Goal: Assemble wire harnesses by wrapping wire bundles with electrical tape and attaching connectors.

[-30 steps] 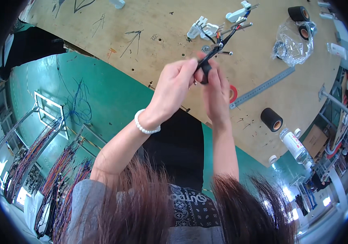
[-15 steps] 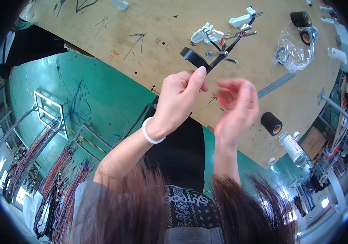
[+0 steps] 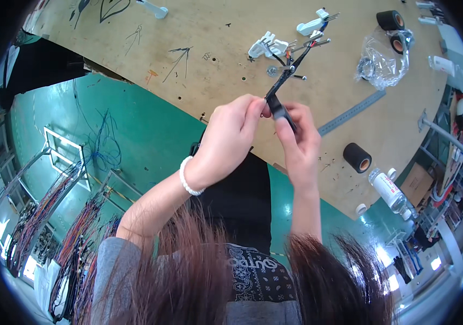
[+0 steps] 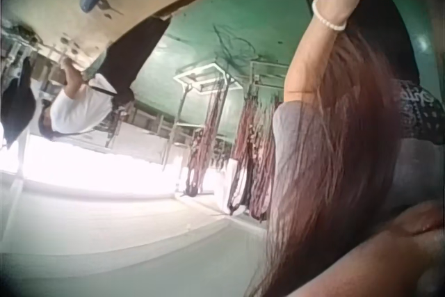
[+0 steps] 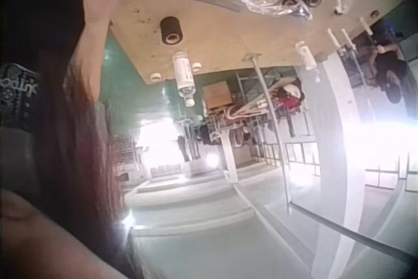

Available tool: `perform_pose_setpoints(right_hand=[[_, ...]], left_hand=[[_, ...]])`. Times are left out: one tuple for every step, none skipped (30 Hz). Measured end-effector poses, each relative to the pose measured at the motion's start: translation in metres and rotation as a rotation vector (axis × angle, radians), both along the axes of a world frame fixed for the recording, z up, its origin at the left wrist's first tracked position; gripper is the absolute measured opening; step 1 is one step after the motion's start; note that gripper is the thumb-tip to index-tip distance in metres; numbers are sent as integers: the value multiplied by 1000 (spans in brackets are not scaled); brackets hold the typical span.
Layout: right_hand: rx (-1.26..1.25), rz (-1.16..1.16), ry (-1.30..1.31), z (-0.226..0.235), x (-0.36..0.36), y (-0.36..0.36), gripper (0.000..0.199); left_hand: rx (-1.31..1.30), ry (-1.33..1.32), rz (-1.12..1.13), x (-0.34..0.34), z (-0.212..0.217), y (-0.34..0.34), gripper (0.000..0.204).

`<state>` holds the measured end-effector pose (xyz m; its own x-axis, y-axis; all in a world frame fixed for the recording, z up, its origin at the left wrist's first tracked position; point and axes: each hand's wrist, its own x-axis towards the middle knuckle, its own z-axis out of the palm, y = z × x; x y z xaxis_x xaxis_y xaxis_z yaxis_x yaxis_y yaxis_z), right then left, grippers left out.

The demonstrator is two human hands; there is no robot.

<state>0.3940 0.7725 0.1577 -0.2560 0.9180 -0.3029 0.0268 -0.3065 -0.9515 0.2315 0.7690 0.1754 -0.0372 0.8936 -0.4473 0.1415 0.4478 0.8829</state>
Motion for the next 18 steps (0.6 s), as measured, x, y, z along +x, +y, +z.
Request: perform_pose_setpoints(right_hand=[[132,103,-199,14,5,4,21],[111,96,-175,40,-4,10,21],[114,98,-180,50,-16,13,21],[123,136,-143,56,-30,18,21],[132,172,-106,56,-40,26,22],[171,187,-231,50,-45,34,23],[176,192,-233,43,-48,31,23],[126,19,-228,28,-47,26,27],[74,-153,-221,15,-46,22,34],[-93,-242,-308,7,-46,19,43],[-97,-238,-306,1,-46,16,43],[-138,-250,-57,-6,-46,13,45],[-173,-260,193,-15,-46,14,47],[-193,-173,295,-24,-43,17,56],[-195,-172,298,-31,-40,22,56],[-190,-23,422,-38,-38,27,60],[-182,126,544,-43,-35,30,63],[-187,112,524,-46,-33,31,60]], left_hand=[[129,185,-29,3,1,-3,23],[252,371,-58,6,2,-9,16],[255,366,-56,5,1,-13,16],[299,464,-77,2,0,-18,13],[344,563,-99,0,-2,-20,11],[339,604,-142,-1,-6,-22,10],[380,596,-106,1,-2,-19,9],[324,577,-132,2,2,-18,10],[267,558,-158,2,5,-17,12],[262,562,-156,-2,9,-17,12],[165,352,-117,-6,12,-17,17],[67,143,-77,-10,14,-17,22],[67,146,-74,-17,11,-13,22],[-178,-244,-2,-23,10,-10,26],[-421,-635,72,-25,10,-7,30],[-463,-729,109,-26,14,-5,31],[-468,-729,105,-29,14,-3,31],[-477,-764,104,-33,14,0,30]])
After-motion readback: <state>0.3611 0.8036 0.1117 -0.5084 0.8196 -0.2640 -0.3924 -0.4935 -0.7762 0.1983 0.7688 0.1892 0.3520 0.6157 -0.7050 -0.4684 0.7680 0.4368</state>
